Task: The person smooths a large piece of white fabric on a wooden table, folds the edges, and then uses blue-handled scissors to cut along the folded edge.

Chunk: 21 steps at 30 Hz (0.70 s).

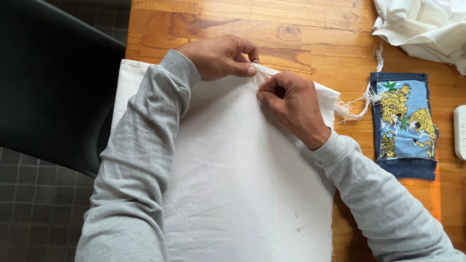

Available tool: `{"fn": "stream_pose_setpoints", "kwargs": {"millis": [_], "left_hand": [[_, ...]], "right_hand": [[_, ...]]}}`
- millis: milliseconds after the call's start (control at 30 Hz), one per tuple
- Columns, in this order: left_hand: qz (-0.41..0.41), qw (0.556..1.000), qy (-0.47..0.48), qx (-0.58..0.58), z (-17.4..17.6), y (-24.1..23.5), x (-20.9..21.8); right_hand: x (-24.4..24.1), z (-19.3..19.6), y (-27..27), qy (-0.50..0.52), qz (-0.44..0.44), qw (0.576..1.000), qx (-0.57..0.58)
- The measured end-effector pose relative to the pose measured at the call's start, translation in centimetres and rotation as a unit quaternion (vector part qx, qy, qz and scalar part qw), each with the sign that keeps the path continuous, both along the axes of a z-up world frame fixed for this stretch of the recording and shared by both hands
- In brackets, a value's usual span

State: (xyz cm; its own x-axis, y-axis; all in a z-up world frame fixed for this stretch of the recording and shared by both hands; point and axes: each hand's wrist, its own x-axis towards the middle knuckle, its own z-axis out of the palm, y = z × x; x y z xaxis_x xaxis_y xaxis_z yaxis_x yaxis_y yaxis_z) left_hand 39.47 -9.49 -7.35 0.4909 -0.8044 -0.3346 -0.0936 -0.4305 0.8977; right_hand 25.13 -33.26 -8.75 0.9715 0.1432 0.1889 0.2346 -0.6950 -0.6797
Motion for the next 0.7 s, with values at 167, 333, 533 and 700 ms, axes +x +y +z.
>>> {"fn": "stream_pose_setpoints", "kwargs": {"millis": [167, 333, 533, 700], "left_hand": [[-0.016, 0.999, -0.016, -0.029, -1.8, -0.5, 0.5], [0.004, 0.998, -0.020, -0.058, -2.7, -0.4, 0.6], [-0.015, 0.992, -0.122, -0.034, -2.8, 0.3, 1.4], [-0.041, 0.982, -0.181, 0.036, 0.5, 2.2, 1.1]], "right_hand": [[0.0, -0.1, 0.1, 0.003, -0.001, 1.000, 0.022], [0.0, 0.0, 0.9, -0.002, 0.008, 0.997, 0.082], [-0.5, -1.1, 0.8, -0.016, 0.006, 0.996, 0.089], [-4.4, 1.2, -3.2, -0.042, 0.011, 0.999, -0.001]]}}
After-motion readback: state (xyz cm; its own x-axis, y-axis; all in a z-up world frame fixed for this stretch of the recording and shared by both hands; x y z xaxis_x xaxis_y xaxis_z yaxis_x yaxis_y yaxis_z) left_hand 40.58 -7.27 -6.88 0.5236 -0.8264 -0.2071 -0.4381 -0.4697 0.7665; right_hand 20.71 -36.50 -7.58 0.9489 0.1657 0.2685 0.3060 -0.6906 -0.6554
